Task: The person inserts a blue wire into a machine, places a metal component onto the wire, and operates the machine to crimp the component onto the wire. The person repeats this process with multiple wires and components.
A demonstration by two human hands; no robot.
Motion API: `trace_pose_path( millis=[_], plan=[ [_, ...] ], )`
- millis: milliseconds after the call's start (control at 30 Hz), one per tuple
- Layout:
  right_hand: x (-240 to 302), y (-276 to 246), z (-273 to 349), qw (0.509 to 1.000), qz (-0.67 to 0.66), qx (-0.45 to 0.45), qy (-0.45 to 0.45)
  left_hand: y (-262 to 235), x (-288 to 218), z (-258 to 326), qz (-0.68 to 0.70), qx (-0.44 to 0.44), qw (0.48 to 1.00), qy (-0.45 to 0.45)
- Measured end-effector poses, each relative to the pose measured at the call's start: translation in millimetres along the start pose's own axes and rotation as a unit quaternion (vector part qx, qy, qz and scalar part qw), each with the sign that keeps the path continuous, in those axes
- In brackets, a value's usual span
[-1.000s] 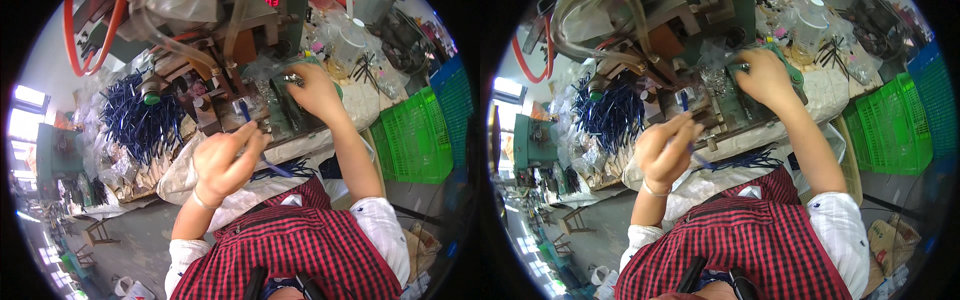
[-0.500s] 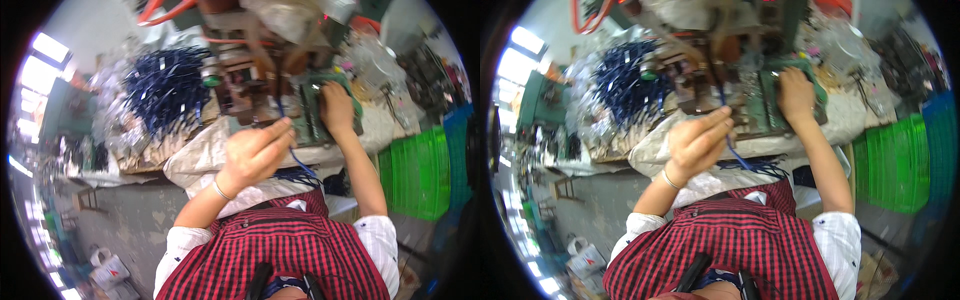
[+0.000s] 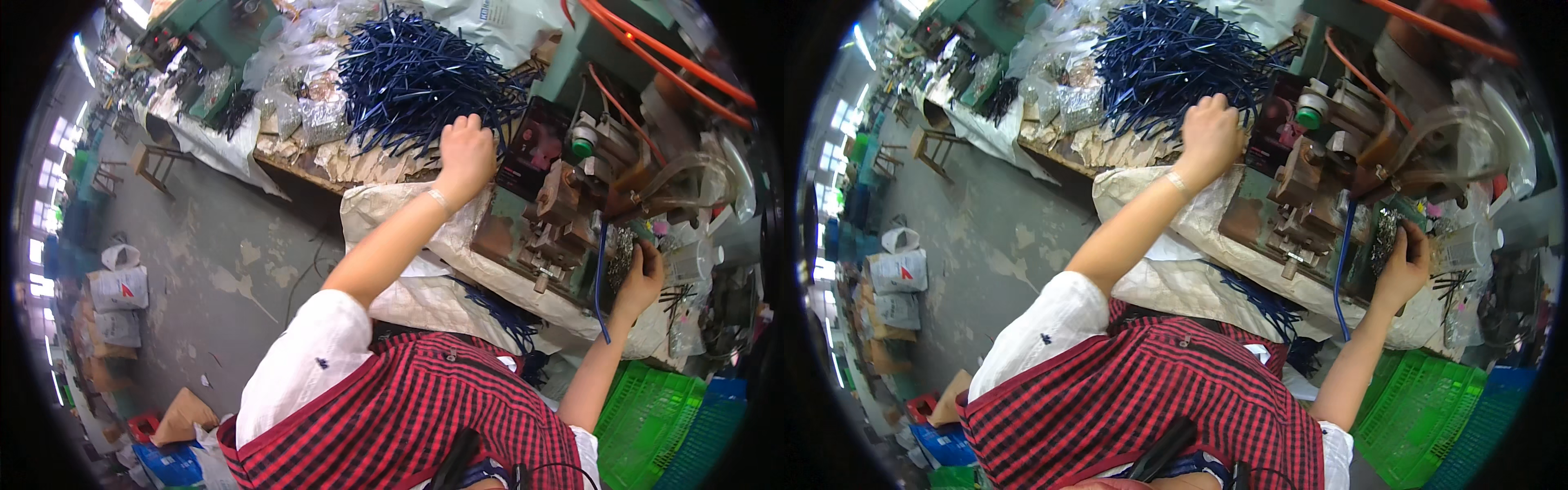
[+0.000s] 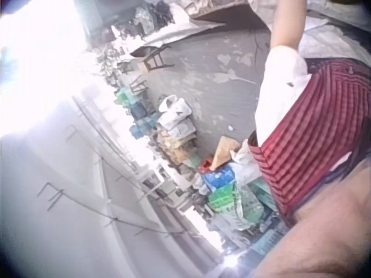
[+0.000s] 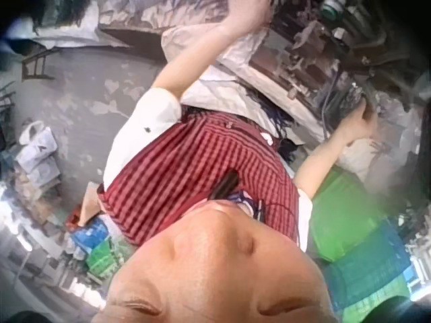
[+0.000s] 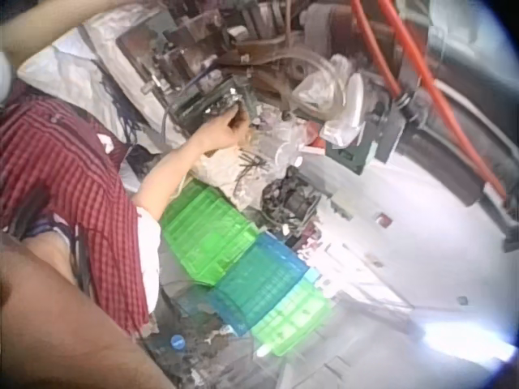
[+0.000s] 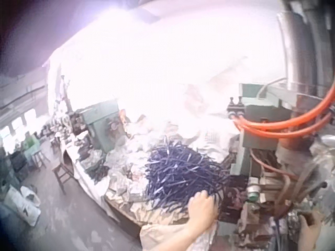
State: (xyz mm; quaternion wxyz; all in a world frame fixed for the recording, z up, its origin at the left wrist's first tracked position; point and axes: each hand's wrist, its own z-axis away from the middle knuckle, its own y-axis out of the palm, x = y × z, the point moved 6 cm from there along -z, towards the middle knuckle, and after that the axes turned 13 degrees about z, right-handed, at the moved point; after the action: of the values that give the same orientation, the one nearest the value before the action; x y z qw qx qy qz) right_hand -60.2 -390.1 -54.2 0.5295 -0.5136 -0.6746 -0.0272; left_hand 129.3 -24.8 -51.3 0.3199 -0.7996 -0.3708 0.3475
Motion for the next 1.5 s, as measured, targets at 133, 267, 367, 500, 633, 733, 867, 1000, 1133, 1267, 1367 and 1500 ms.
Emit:
trace_pose_path(
  millis=[133, 267, 367, 500, 633, 733, 867, 1000, 1133, 1267, 1367, 1500],
  plan=[
    [10, -29, 26, 0.989, 0.132, -0.054, -0.038, 49, 19, -1, 0.002, 0.002, 0.996, -0.093],
    [25, -59, 61, 0.975, 0.187, -0.078, -0.088, 11, 54, -7, 0.172, 0.038, 0.958, -0.226],
    [73, -55, 59, 0.992, 0.093, -0.045, -0.076, -32, 54, -6, 0.324, 0.084, 0.925, -0.18],
    [155, -11, 30, 0.974, 0.07, -0.027, -0.212, -50, 23, -8, 0.519, 0.058, 0.851, -0.049],
    [144, 34, 25, 0.986, -0.162, 0.009, -0.026, -43, 28, 19, 0.513, 0.001, 0.837, -0.193],
    [144, 37, 38, 0.965, -0.254, 0.017, 0.059, -59, 18, 32, 0.48, -0.057, 0.861, -0.157],
    [147, 42, 33, 0.917, -0.377, 0.058, 0.114, -110, -45, 12, 0.588, -0.097, 0.797, -0.101],
    [170, 39, 33, 0.885, -0.434, 0.092, 0.143, -160, -92, 24, 0.594, -0.148, 0.78, 0.133],
    [182, 14, 45, 0.931, -0.337, 0.123, 0.072, -162, -154, 41, 0.371, -0.025, 0.85, 0.373],
    [129, -12, 16, 0.991, 0.052, 0.087, -0.09, -134, -189, 47, 0.335, -0.002, 0.83, 0.446],
    [49, -15, 19, 0.915, 0.399, 0.043, -0.047, -119, -186, 47, 0.336, -0.03, 0.826, 0.452],
    [21, -16, 26, 0.94, 0.332, -0.016, -0.078, -120, -182, 45, 0.351, -0.018, 0.82, 0.451]
  ],
)
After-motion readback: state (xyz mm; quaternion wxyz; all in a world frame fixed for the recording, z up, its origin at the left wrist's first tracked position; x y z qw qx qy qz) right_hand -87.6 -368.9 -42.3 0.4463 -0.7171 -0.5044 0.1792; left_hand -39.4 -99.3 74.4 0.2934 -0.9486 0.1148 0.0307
